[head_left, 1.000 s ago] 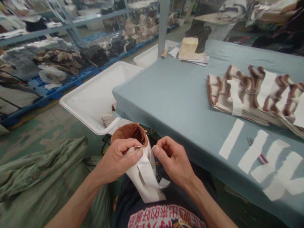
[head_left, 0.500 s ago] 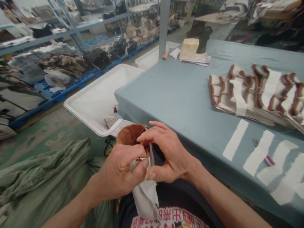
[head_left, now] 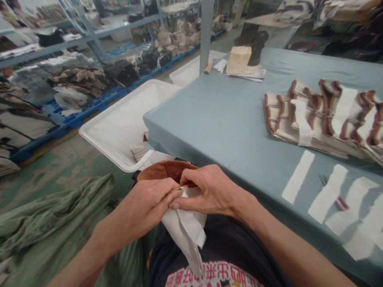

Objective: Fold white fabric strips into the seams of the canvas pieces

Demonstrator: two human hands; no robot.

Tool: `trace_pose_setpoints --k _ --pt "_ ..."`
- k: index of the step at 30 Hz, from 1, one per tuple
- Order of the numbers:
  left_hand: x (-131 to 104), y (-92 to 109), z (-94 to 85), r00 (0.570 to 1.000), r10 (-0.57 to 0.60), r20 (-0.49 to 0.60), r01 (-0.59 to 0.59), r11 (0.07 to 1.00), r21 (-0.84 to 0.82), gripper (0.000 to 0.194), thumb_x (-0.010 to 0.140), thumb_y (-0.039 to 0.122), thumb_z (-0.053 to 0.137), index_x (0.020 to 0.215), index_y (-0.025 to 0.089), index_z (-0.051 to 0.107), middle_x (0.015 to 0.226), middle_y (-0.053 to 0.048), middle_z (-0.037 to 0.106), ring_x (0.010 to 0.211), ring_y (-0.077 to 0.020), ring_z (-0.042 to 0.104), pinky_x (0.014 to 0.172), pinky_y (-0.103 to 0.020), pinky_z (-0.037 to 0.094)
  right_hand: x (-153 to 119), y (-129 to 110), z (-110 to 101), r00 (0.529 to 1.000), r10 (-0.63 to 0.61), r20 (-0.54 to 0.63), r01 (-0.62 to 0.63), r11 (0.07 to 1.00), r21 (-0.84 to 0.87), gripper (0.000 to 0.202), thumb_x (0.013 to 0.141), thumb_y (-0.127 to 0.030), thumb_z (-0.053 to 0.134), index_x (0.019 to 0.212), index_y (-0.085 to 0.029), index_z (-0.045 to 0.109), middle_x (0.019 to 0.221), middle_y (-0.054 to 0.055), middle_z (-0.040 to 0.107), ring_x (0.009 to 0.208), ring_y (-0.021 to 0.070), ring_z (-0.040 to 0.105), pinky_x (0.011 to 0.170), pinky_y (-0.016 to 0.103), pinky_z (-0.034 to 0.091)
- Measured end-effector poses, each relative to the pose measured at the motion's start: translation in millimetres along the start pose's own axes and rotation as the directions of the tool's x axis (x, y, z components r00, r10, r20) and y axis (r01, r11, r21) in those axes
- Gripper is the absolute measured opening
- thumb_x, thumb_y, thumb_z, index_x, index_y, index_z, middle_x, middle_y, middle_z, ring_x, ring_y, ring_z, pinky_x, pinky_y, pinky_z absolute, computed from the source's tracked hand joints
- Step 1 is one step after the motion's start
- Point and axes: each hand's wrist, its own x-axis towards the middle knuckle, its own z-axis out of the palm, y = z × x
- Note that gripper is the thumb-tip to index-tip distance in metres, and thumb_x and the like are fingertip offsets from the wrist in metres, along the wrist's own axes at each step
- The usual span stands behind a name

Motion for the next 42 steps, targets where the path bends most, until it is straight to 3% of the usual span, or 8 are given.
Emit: trace_pose_setpoints --k 4,9,18,23,29,34,38,42 --pt "2.9 0.1 0.2 0.996 -0.062 -0.064 0.056 0.994 -0.095 0.021 0.097 0.018 0.055 0.08 0.021 0.065 0.069 0.005 0.066 0.06 -0.0111 0.058 0.059 -0.022 0.04 -0.4 -1.4 -2.4 0.999 0.033 0.031 -0.035 0.998 0.057 0.048 0.093 -0.057 0.069 0.067 -0.02 0.054 0.062 -0.005 0.048 0.056 0.01 0.035 0.058 0.029 0.019" --pt "0.4 -3.5 -2.4 0.998 0.03 -0.054 -0.039 0.983 -0.177 0.014 0.1 0.02 0.058 0.092 0.022 0.069 0.079 0.005 0.072 0.069 -0.0102 0.066 0.065 -0.019 0.047 -3.9 -4.7 -9.2 0.997 -0.017 0.075 0.001 0.978 0.207 0.045 0.097 -0.046 0.064 0.065 -0.021 0.043 0.06 -0.008 0.039 0.054 0.0087 0.03 0.056 0.028 0.02" --pt "-16.7 -4.5 -0.3 0.946 0.316 -0.075 -0.303 0.942 0.147 0.024 0.104 0.01 0.048 0.118 0.024 0.061 0.096 -0.001 0.079 0.084 -0.0158 0.076 0.081 -0.023 0.056 -6.9 -0.8 -6.4 0.98 0.007 0.197 -0.106 0.86 0.499 0.043 0.098 -0.048 0.064 0.069 -0.02 0.051 0.061 -0.008 0.038 0.056 0.0084 0.032 0.053 0.024 0.025" --pt "-19.0 -15.2 9.6 0.897 0.434 -0.079 -0.404 0.88 0.25 0.027 0.105 0.01 0.044 0.126 0.019 0.058 0.102 -0.008 0.081 0.09 -0.0205 0.078 0.082 -0.028 0.06 -9.4 4.8 0.6 0.952 0.044 0.304 -0.255 0.665 0.702 0.05 0.093 -0.063 0.068 0.072 -0.02 0.054 0.064 -0.008 0.038 0.058 0.0086 0.03 0.05 0.023 0.023" --pt "-22.7 -18.3 18.6 0.853 0.507 -0.121 -0.407 0.794 0.452 0.024 0.105 0.008 0.048 0.122 0.014 0.063 0.098 -0.009 0.082 0.081 -0.0179 0.077 0.074 -0.029 0.06 -12.2 2.5 8.3 0.932 0.075 0.355 -0.352 0.418 0.837 0.062 0.081 -0.078 0.072 0.074 -0.018 0.057 0.064 -0.008 0.043 0.056 0.0073 0.031 0.05 0.023 0.023" --pt "-20.2 -18.2 24.3 0.814 0.521 -0.256 -0.353 0.794 0.495 0.014 0.104 0.009 0.053 0.112 0.017 0.063 0.094 -0.008 0.083 0.073 -0.0157 0.076 0.069 -0.027 0.061 -12.3 -2.3 19.2 0.924 0.17 0.343 -0.379 0.275 0.884 0.055 0.084 -0.067 0.076 0.07 -0.019 0.053 0.059 -0.009 0.04 0.05 0.006 0.029 0.046 0.022 0.023" --pt "-16.7 -18.5 28.2 0.802 0.519 -0.295 -0.368 0.819 0.44 0.016 0.104 0.009 0.052 0.111 0.02 0.061 0.09 -0.007 0.083 0.07 -0.0143 0.076 0.065 -0.024 0.061 -15.0 -7.3 16.3 0.927 0.212 0.309 -0.367 0.342 0.865 0.04 0.082 -0.049 0.077 0.069 -0.02 0.052 0.058 -0.01 0.039 0.051 0.0062 0.027 0.046 0.021 0.023" --pt "-16.5 -12.9 18.5 0.858 0.412 -0.306 -0.345 0.905 0.25 0.026 0.094 0.009 0.055 0.118 0.019 0.06 0.093 -0.006 0.083 0.079 -0.0165 0.078 0.074 -0.026 0.062 -21.1 -17.0 1.3 0.968 0.172 0.184 -0.251 0.609 0.752 0.019 0.081 -0.02 0.063 0.067 -0.021 0.049 0.058 -0.01 0.035 0.051 0.0061 0.028 0.046 0.019 0.023"
